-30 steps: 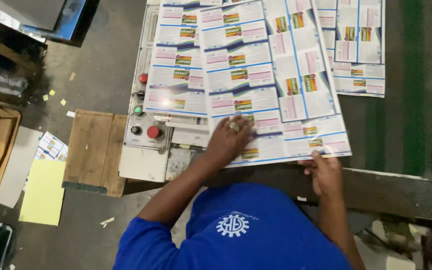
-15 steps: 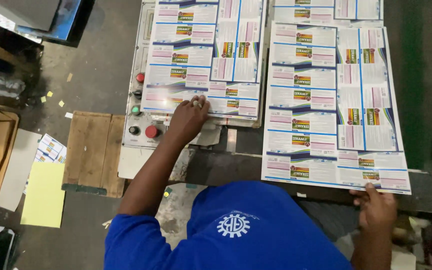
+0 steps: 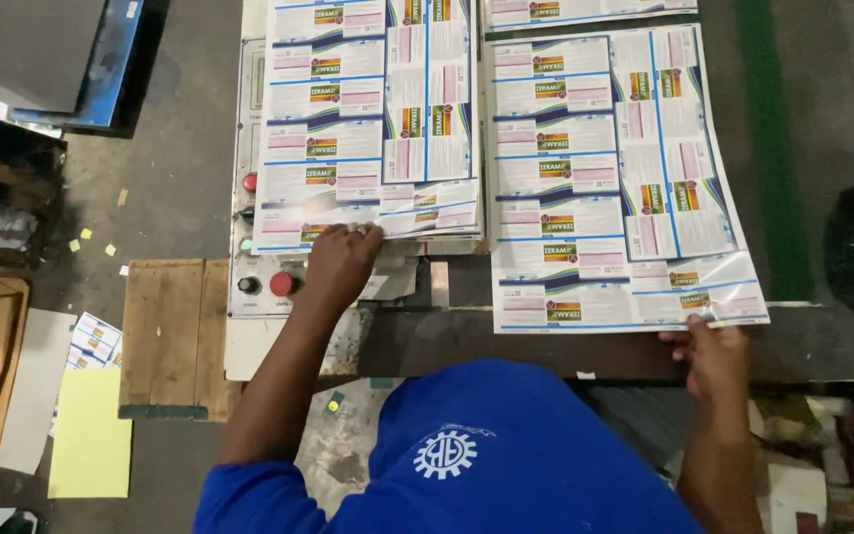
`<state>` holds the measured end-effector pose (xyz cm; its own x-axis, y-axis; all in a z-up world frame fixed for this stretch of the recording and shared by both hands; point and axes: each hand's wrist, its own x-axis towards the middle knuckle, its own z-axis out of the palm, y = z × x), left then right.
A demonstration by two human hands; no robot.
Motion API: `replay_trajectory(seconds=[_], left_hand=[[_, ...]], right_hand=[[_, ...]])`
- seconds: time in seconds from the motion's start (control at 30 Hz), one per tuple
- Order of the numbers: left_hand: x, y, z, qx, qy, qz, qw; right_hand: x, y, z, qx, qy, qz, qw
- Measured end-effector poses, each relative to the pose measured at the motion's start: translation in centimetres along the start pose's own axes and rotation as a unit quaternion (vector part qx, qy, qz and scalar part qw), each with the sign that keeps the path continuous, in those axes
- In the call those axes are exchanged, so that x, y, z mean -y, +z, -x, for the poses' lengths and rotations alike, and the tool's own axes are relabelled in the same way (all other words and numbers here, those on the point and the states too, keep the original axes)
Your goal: The person sorts a stack of printed paper sheets on a table, separating them into two piles. They repeatedly pick up sheets from one side and place them onto the other side, organizing the documents by hand.
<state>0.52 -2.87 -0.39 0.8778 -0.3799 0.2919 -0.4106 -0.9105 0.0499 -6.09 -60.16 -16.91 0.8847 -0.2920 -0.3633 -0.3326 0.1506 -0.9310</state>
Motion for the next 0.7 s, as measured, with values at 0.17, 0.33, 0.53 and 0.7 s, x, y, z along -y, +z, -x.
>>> replay_trajectory(seconds=[0.17,0.33,0.53,0.7], left_hand=[[-0.2,0.4,0.2,-0.038,-0.001,0.031,0.999],[-1.1,-2.5,0.0,0.051,-0.105,0.015,0.993],[-6.7,-1.7,-1.0,-0.221,0.050,0.087,0.970],[-13.8,2.8,-1.7,-0.110,0.126,0.157,0.973]], right_hand=[[3.2,3.5,-4.5,0.000,-0.009,0.005,1.000],[6.5,6.0,-3.4,-0.006,0.032,0.021,0.999],[6.9,12.2,1.4,0.016,0.077,0.087,0.993],[5.0,18.7,3.4,0.293,0.013,0.046,0.955]])
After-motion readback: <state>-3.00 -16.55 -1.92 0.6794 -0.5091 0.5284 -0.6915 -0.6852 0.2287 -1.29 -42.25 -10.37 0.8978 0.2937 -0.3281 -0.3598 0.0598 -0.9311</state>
